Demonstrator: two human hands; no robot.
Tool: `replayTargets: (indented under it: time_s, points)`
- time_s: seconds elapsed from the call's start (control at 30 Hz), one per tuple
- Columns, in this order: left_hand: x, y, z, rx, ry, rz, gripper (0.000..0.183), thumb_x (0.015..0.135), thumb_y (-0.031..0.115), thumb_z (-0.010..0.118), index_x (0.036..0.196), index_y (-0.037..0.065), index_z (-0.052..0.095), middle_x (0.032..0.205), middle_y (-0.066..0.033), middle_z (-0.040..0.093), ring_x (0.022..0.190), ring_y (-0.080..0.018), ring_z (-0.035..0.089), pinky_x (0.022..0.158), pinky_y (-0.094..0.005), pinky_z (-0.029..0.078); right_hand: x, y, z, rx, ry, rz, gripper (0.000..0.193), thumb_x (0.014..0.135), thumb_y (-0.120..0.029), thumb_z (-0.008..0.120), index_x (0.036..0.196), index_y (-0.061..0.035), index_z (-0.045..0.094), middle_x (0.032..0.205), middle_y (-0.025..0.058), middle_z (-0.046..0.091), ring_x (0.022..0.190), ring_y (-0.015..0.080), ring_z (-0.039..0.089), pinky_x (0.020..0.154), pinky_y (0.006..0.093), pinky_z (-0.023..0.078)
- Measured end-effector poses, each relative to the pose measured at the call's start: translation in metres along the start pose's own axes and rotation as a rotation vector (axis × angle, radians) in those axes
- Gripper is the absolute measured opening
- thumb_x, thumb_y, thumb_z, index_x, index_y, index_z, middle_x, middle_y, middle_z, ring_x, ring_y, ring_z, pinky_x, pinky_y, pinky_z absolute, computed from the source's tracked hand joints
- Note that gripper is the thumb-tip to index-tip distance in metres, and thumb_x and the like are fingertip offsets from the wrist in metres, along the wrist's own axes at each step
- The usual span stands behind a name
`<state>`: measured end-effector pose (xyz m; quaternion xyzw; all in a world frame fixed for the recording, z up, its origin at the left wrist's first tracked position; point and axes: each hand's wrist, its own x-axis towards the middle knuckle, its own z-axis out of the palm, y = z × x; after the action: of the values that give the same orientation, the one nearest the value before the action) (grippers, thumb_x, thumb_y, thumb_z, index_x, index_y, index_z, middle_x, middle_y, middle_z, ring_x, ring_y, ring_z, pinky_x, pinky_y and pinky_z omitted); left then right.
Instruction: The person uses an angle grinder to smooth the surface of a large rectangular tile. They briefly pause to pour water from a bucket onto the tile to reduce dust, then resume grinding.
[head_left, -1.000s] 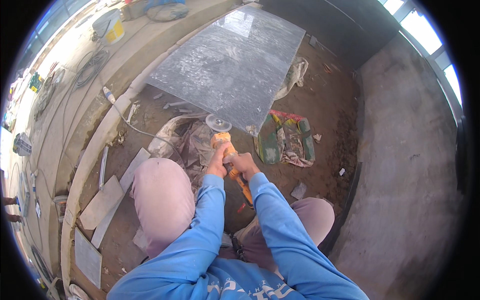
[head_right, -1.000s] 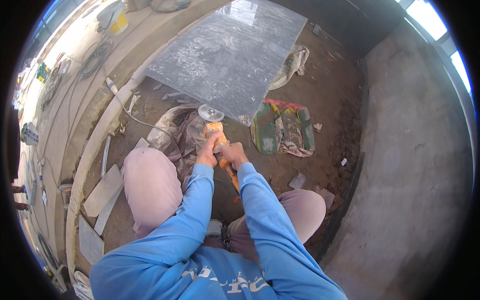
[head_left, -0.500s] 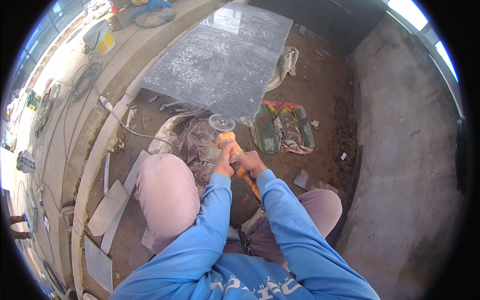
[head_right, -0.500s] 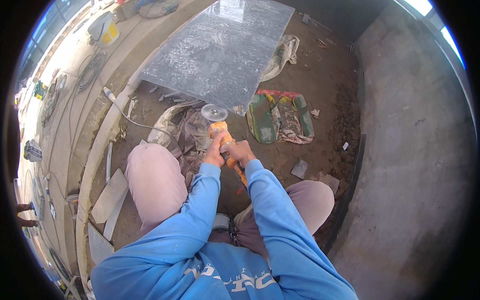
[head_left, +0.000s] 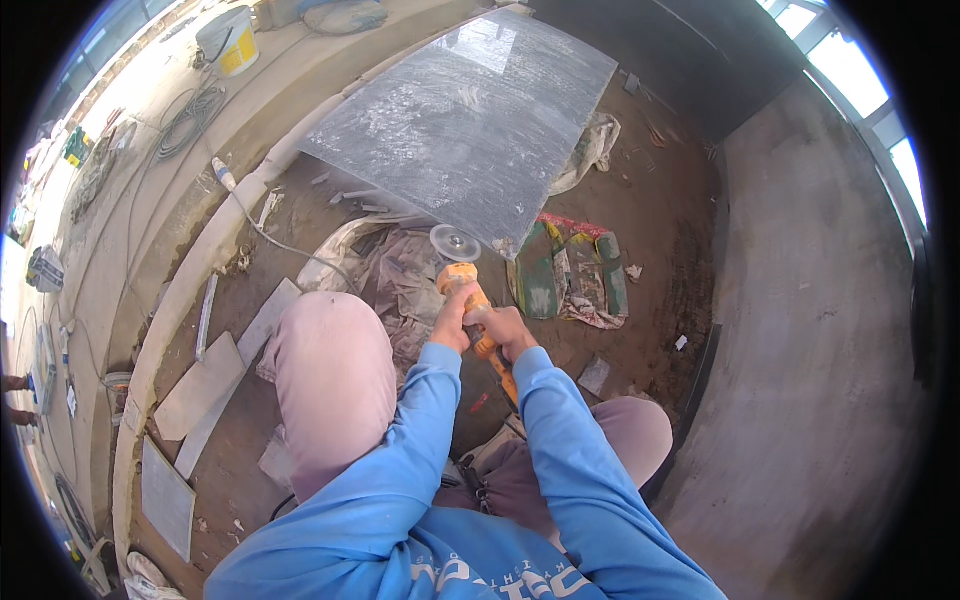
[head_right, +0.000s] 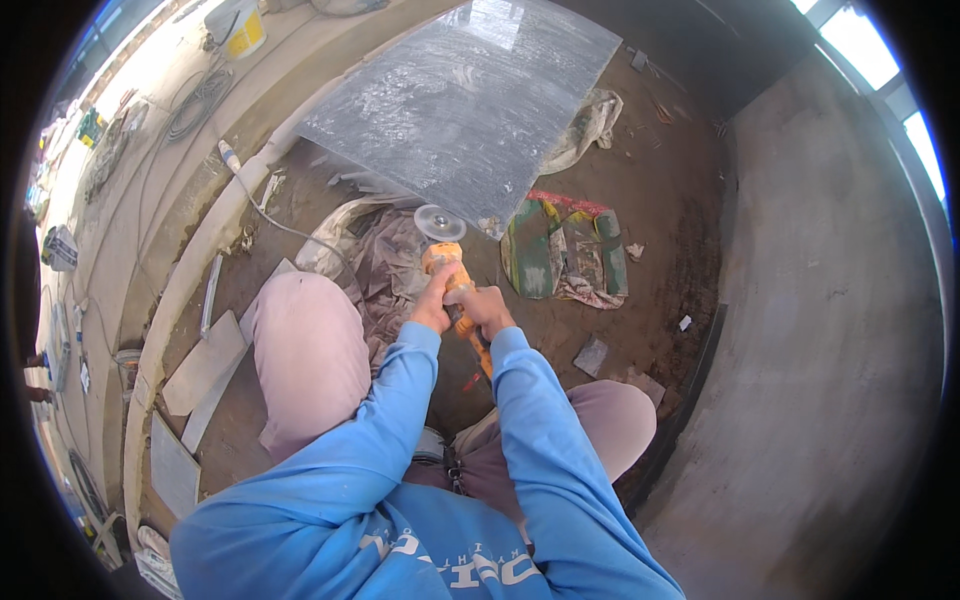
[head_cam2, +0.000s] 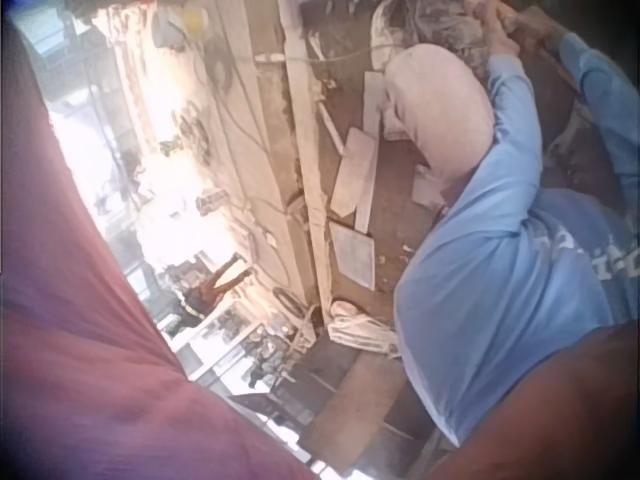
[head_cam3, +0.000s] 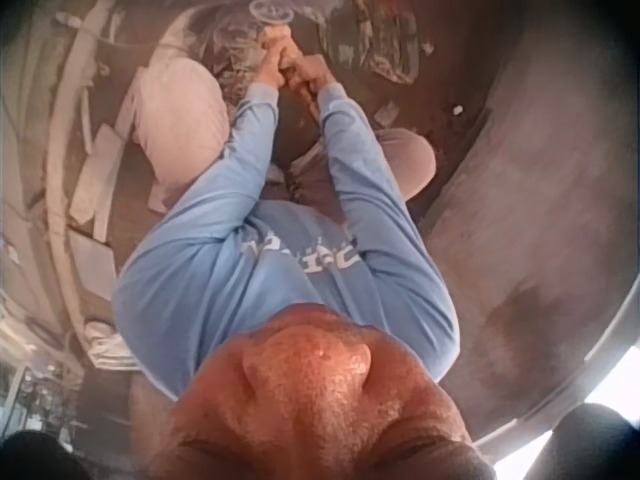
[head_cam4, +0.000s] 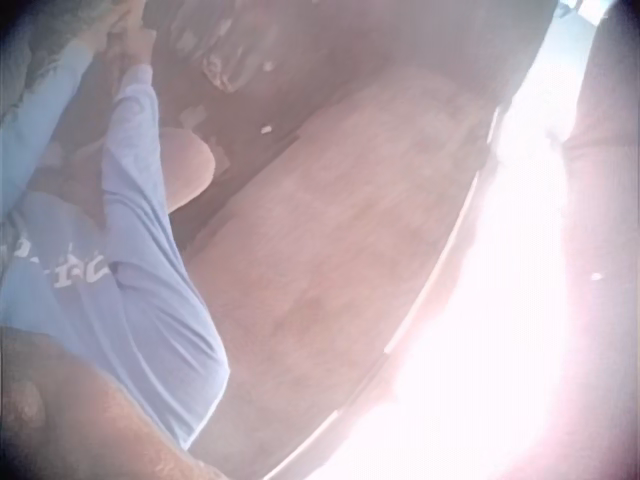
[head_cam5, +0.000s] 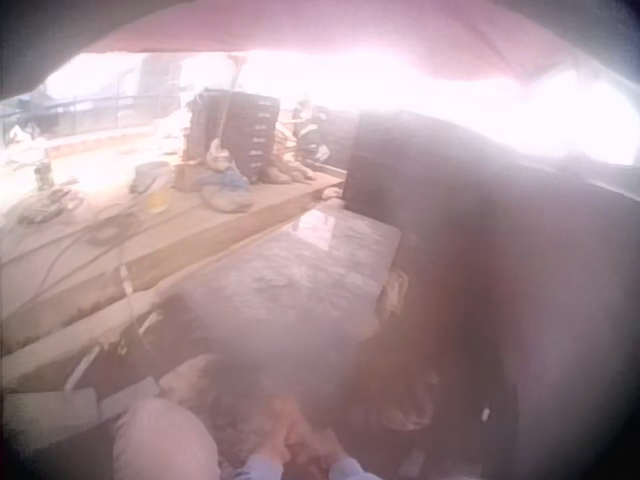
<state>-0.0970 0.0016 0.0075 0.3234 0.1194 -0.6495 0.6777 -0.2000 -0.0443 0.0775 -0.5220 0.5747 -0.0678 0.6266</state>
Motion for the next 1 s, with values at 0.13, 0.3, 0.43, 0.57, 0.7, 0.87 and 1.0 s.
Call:
replayTargets:
  time_s: [0.13,0.3,0.43,0.57,0.7,0.87,1.0]
  points:
    - [0.006,0.006,-0.006,0.016,0.009,0.032,0.045,0.081,0.031,0.078,0.117,0.010,0.061,0.099,-0.0056,0.065,0.085,-0.0206,0.065,0.074,-0.0378,0.053,0.007,-0.002,0.007,0.029,-0.016,-0.003,0.038,0.067,-0.016,0.081,0.091,0.0110,0.070,0.085,0.0130,0.068,0.071,0.0224,0.064,0.061,0.0379,0.048]
    - [0.006,0.007,-0.002,0.023,0.025,0.076,0.047,0.080,0.031,0.079,0.118,0.009,0.061,0.099,-0.0051,0.065,0.085,-0.0203,0.065,0.074,-0.0373,0.053,0.019,0.003,0.005,0.001,-0.023,-0.010,0.036,0.068,-0.015,0.080,0.092,0.0102,0.070,0.085,0.0120,0.068,0.069,0.0215,0.064,0.060,0.0372,0.048]
    - [0.001,0.013,0.001,0.004,0.028,0.066,0.047,0.080,0.031,0.079,0.118,0.009,0.061,0.099,-0.0048,0.065,0.085,-0.0202,0.066,0.074,-0.0372,0.053,0.014,-0.005,0.010,0.034,-0.028,-0.002,0.035,0.068,-0.014,0.080,0.092,0.0101,0.070,0.084,0.0116,0.068,0.067,0.0212,0.064,0.059,0.0361,0.049]
    - [-0.003,0.016,0.006,0.012,0.041,0.051,0.046,0.081,0.031,0.078,0.117,0.010,0.061,0.098,-0.0050,0.065,0.084,-0.0203,0.066,0.074,-0.0373,0.053,0.011,-0.011,0.011,0.038,-0.025,0.017,0.034,0.069,-0.013,0.080,0.091,0.0097,0.070,0.083,0.0117,0.068,0.066,0.0216,0.064,0.059,0.0360,0.049]
    - [0.004,0.019,0.000,0.003,0.003,0.044,0.046,0.081,0.033,0.078,0.116,0.009,0.061,0.096,-0.0054,0.065,0.082,-0.0202,0.065,0.073,-0.0374,0.053,0.014,-0.013,0.015,0.048,-0.030,0.000,0.033,0.068,-0.013,0.081,0.091,0.0091,0.070,0.083,0.0117,0.068,0.066,0.0217,0.064,0.059,0.0363,0.050]
    - [0.008,0.020,-0.002,0.017,0.017,0.064,0.048,0.079,0.034,0.079,0.116,0.009,0.061,0.096,-0.0051,0.065,0.083,-0.0196,0.065,0.074,-0.0373,0.052,0.015,-0.014,0.017,0.051,-0.022,0.002,0.033,0.068,-0.013,0.081,0.091,0.0090,0.070,0.082,0.0116,0.068,0.067,0.0216,0.064,0.059,0.0362,0.050]
    - [0.012,0.024,-0.007,-0.004,0.025,0.087,0.040,0.081,0.031,0.078,0.112,0.011,0.061,0.093,-0.0073,0.065,0.079,-0.0216,0.067,0.069,-0.0382,0.056,0.017,-0.017,0.022,0.045,-0.031,0.011,0.034,0.068,-0.013,0.080,0.091,0.0100,0.071,0.083,0.0119,0.068,0.066,0.0217,0.064,0.058,0.0363,0.049]
